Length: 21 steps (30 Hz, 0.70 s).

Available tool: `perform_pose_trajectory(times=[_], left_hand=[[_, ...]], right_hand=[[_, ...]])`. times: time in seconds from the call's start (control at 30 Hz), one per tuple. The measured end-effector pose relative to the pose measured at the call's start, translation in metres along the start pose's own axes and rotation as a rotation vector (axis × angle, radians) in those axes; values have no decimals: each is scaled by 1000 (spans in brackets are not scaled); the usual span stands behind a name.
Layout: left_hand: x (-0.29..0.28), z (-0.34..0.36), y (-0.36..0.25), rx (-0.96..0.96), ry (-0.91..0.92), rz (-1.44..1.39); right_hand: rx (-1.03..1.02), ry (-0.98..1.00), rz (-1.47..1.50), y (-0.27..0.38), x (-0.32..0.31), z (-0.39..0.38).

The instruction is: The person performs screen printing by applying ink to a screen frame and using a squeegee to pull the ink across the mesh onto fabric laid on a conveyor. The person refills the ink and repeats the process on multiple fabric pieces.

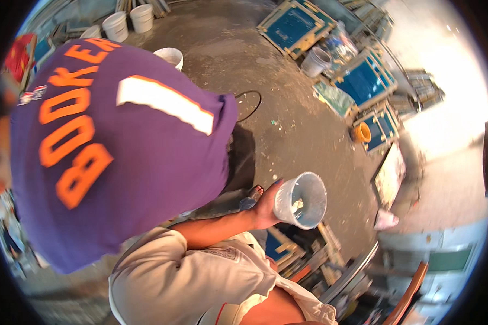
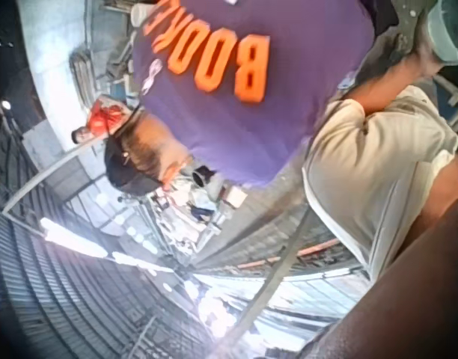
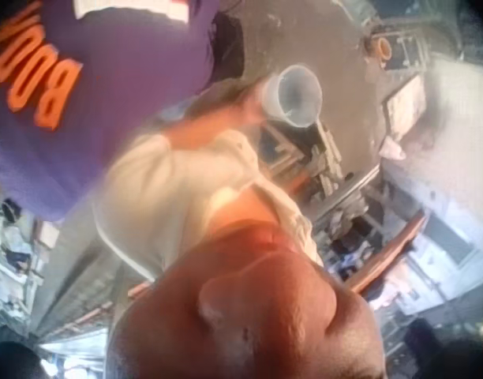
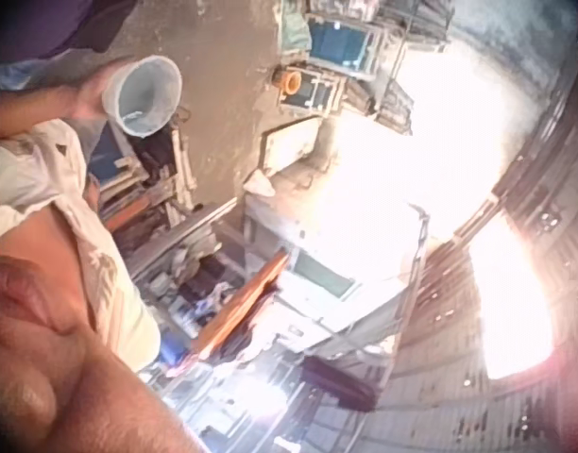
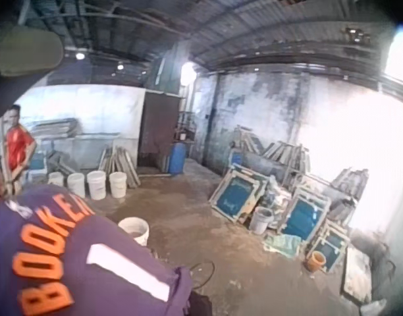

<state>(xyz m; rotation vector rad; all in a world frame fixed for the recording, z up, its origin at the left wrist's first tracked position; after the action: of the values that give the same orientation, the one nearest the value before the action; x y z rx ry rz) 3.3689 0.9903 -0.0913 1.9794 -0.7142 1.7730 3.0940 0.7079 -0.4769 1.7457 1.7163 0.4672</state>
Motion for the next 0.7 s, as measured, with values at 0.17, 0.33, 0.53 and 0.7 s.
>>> perform_pose_trajectory(times=[0.17,0.33,0.53,0.7], left_hand=[[-34,101,-71,306,-94,-39],[-19,158,-136,637,-164,-115],[-21,229,-227,856,-182,-201],[-34,252,-341,1059,-132,-141]], right_hand=[[95,121,-159,131,-62,138],[188,147,-220,343,-173,264],[-108,49,-385,663,-130,397],[-240,189,-303,768,-10,512]])
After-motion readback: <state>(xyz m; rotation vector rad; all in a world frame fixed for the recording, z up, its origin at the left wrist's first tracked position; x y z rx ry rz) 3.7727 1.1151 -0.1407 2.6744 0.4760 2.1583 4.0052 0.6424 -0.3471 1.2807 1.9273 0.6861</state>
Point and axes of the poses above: each hand's wrist, its own z-axis towards the middle knuckle, its own x-axis out of the palm, y = z × x, the point moved 10 cm from there along z, towards the middle knuckle, and after that the axes turned 2 degrees about y, right-handed, at the moved point
